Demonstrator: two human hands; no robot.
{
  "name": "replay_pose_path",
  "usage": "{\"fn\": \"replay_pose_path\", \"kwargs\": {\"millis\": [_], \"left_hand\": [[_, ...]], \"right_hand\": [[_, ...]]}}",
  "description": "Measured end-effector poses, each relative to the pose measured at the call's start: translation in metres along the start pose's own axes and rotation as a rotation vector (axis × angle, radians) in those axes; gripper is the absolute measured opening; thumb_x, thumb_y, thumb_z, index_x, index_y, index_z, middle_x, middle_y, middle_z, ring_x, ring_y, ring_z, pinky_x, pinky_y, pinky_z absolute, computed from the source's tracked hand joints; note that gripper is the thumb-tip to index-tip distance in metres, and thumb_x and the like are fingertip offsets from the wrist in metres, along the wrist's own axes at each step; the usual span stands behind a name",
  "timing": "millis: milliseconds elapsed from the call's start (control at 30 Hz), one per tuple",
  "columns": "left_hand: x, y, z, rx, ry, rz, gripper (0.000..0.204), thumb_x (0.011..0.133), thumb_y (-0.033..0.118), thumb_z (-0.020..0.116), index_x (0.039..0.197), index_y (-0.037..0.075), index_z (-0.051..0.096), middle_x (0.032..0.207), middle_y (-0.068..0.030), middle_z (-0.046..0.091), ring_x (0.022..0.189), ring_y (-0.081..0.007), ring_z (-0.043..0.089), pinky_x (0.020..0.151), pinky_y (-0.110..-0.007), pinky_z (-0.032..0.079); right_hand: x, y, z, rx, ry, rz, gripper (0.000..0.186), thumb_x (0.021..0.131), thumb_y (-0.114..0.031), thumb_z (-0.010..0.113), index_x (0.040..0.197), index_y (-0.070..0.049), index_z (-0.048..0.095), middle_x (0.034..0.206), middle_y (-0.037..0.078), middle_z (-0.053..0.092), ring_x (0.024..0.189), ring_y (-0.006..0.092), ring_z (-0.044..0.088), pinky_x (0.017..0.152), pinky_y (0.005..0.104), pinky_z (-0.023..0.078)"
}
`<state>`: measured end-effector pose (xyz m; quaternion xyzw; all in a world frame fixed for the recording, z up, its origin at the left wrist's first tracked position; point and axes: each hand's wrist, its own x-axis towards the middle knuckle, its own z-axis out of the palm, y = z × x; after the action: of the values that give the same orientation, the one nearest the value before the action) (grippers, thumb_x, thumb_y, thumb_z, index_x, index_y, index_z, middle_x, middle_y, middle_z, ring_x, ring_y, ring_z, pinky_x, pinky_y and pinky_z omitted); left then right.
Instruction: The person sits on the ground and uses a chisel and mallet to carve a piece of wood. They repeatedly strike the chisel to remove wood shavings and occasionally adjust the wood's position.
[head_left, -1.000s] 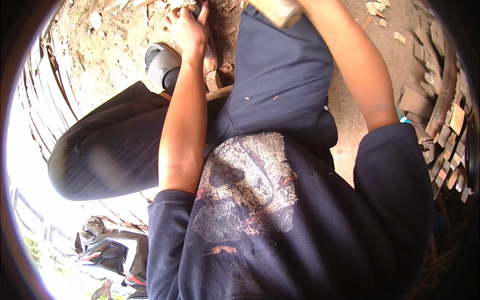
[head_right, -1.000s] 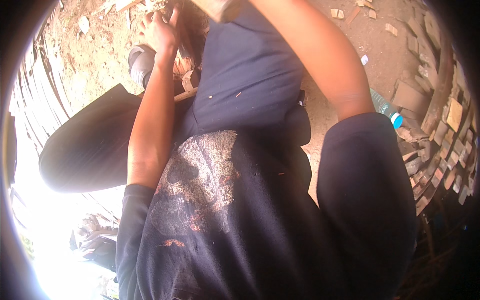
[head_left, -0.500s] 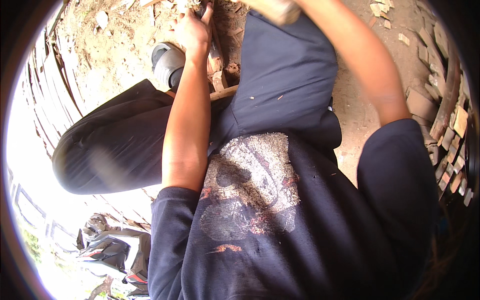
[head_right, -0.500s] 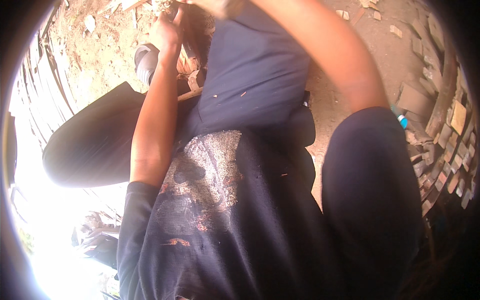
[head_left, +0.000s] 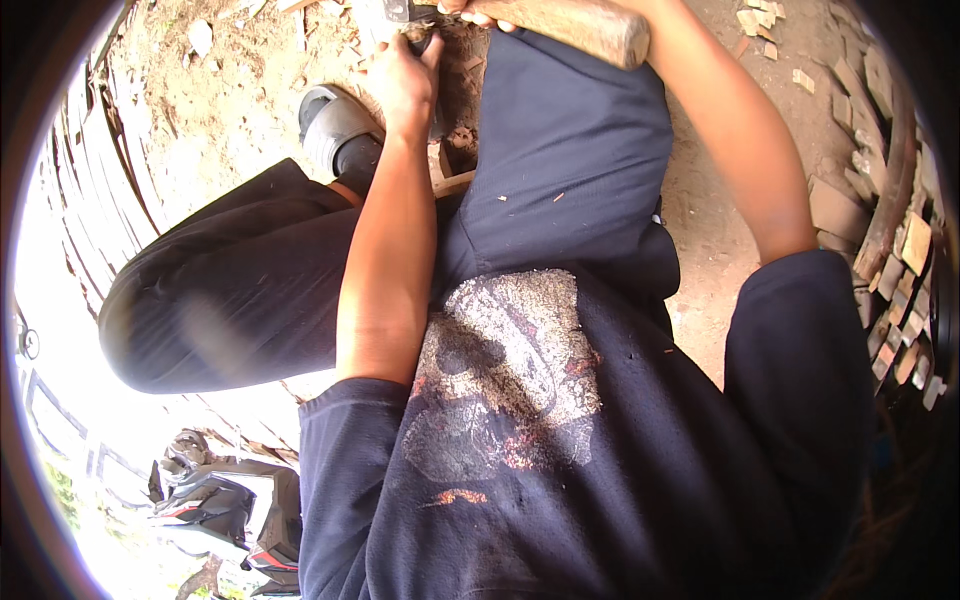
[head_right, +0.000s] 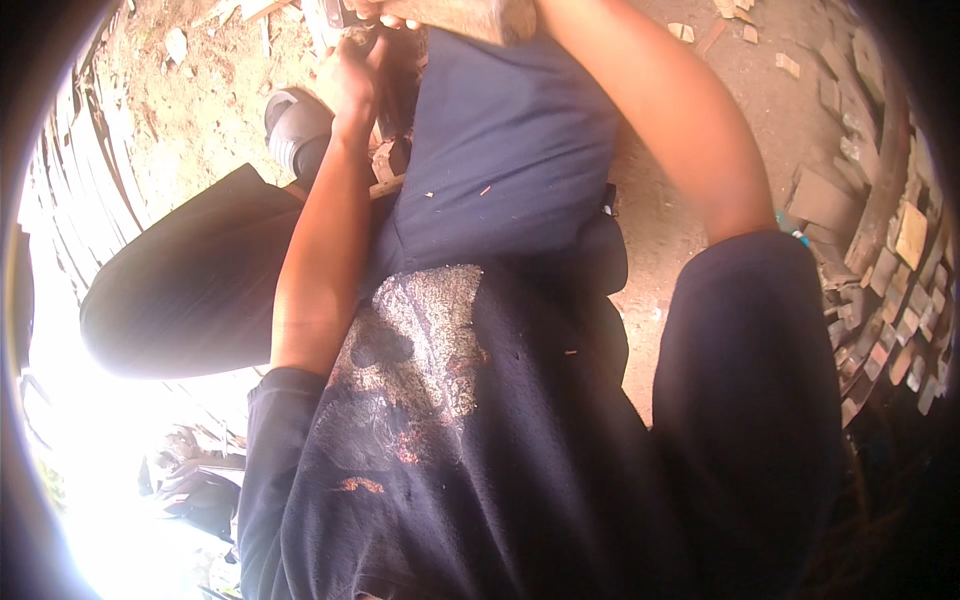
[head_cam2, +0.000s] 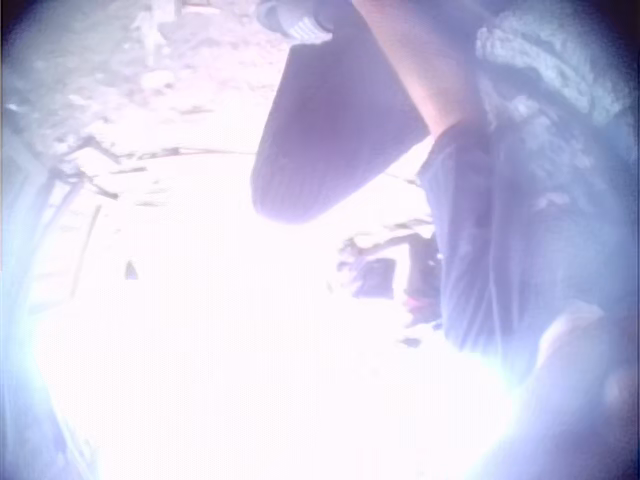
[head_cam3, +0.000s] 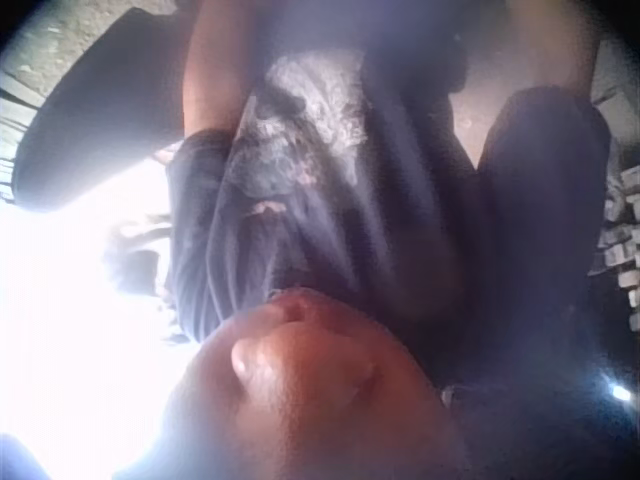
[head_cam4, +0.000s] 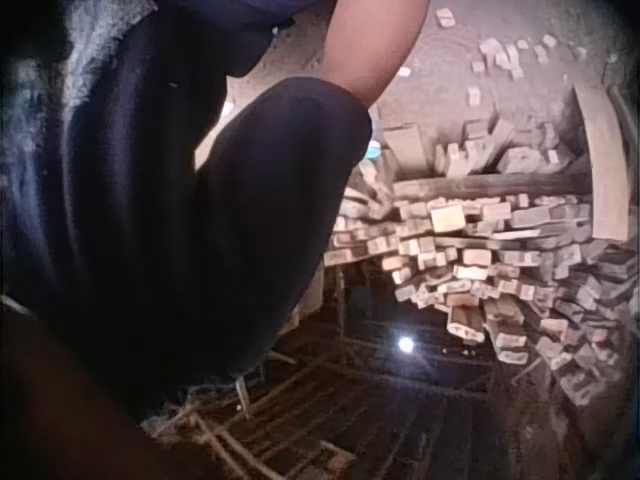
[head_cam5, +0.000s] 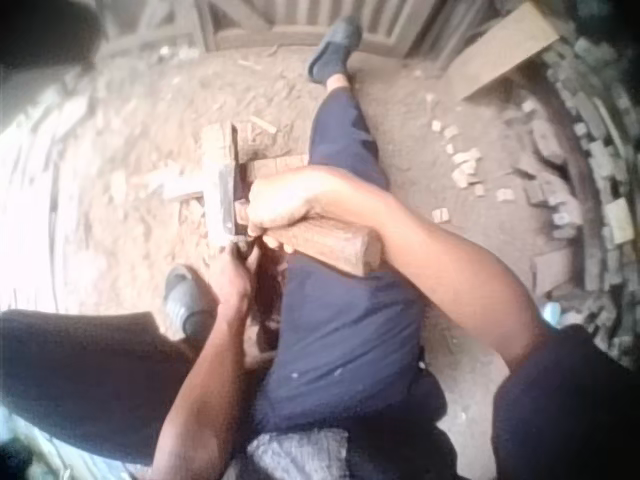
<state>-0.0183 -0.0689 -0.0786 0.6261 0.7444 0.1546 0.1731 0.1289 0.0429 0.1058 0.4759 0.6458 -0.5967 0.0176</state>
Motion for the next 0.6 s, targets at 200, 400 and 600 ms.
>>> {"fn": "replay_pose_path", "kwargs": {"millis": [200, 400, 600], "left_hand": [[0.015, 0.031, -0.039, -0.143, -0.058, 0.033, 0.045, 0.083, 0.041, 0.066, 0.097, -0.002, 0.064, 0.076, -0.0201, 0.066, 0.069, -0.0337, 0.065, 0.066, -0.042, 0.051], [0.024, 0.024, -0.034, -0.283, -0.043, 0.094, 0.033, 0.077, 0.027, 0.072, 0.097, 0.001, 0.065, 0.084, -0.0196, 0.066, 0.077, -0.0335, 0.064, 0.069, -0.041, 0.050], [0.017, 0.035, -0.039, -0.367, -0.092, 0.085, 0.030, 0.077, 0.023, 0.072, 0.095, 0.001, 0.063, 0.082, -0.0191, 0.063, 0.073, -0.0330, 0.063, 0.067, -0.040, 0.049]], "right_hand": [[-0.001, 0.010, -0.005, 0.190, 0.109, -0.016, 0.019, 0.085, -0.009, 0.053, 0.080, 0.007, 0.061, 0.067, 0.013, 0.061, 0.058, 0.0203, 0.058, 0.054, 0.0333, 0.049], [-0.011, 0.006, -0.015, 0.232, 0.209, -0.099, 0.016, 0.084, -0.007, 0.052, 0.076, 0.005, 0.059, 0.066, 0.012, 0.061, 0.057, 0.0196, 0.058, 0.055, 0.0330, 0.048], [-0.054, -0.018, -0.007, 0.268, 0.270, -0.040, 0.014, 0.086, -0.006, 0.050, 0.086, 0.007, 0.054, 0.068, 0.010, 0.056, 0.058, 0.0172, 0.056, 0.050, 0.0287, 0.047]]}}
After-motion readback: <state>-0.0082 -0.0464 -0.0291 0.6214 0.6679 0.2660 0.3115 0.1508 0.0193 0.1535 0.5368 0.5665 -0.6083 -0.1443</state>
